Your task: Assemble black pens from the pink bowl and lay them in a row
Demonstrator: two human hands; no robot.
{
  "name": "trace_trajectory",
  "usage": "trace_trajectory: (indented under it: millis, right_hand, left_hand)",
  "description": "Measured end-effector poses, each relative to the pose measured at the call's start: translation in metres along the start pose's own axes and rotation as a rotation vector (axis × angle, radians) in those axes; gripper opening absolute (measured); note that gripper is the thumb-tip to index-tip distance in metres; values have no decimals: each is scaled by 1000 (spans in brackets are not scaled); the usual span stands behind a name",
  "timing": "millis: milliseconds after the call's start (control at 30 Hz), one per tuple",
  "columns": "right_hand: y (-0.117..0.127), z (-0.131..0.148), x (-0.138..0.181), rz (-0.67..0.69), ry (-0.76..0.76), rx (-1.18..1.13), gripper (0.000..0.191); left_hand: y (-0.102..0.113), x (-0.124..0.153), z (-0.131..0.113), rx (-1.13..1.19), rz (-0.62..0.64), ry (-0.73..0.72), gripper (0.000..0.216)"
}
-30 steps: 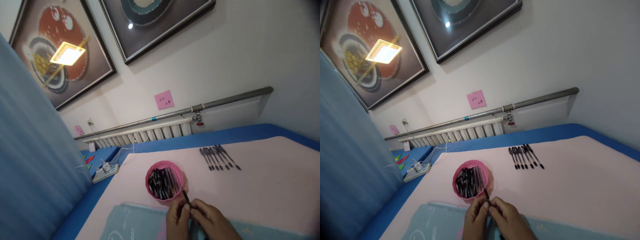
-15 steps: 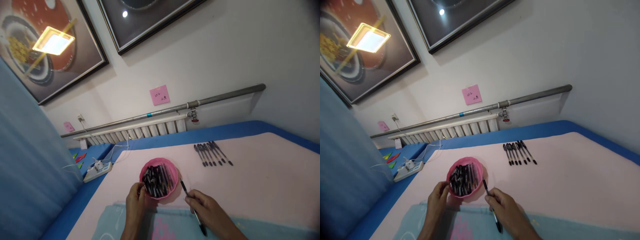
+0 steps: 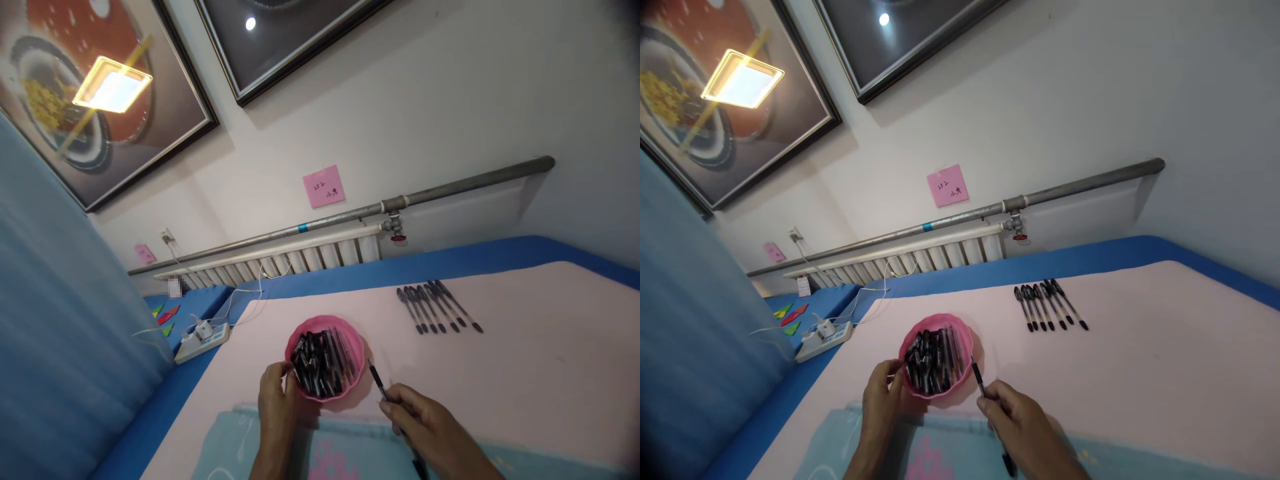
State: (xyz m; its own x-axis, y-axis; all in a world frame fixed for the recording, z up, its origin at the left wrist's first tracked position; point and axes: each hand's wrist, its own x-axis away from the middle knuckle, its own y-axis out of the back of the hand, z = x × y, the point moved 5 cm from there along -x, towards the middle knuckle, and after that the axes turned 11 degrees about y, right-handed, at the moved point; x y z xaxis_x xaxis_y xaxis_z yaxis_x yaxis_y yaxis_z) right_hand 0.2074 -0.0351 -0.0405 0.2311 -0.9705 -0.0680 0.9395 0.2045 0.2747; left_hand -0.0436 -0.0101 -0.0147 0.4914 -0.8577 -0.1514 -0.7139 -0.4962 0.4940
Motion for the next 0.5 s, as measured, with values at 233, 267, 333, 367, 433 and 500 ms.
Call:
trace_trajectory:
  millis: [233,267,333,367,433,500]
  right_hand:
    - [0,-25,-5,-32,-36,47,28]
    - [-1,-28,-6,-27,-43,45,29]
    - [-2,-31,-7,-13,-51,32,30]
    - [-2,-31,-7,-7,-51,25,31]
    - [-3,-31,-8,-1,-48,17,32]
    - [-3,-30,-9,2,-51,22,32]
  left_hand:
    - [5,-16,-12,-125,15,-97,14]
    - [3,-18,-12,-143,29,-103,14]
    - [-3,-21,-12,-207,71,-124,16]
    - [-7,-21,-13,-249,94,-139,18]
    - [-17,-23,-15,-336,131,-168,21]
    - [-27,-24,-20,-432,140,-191,22]
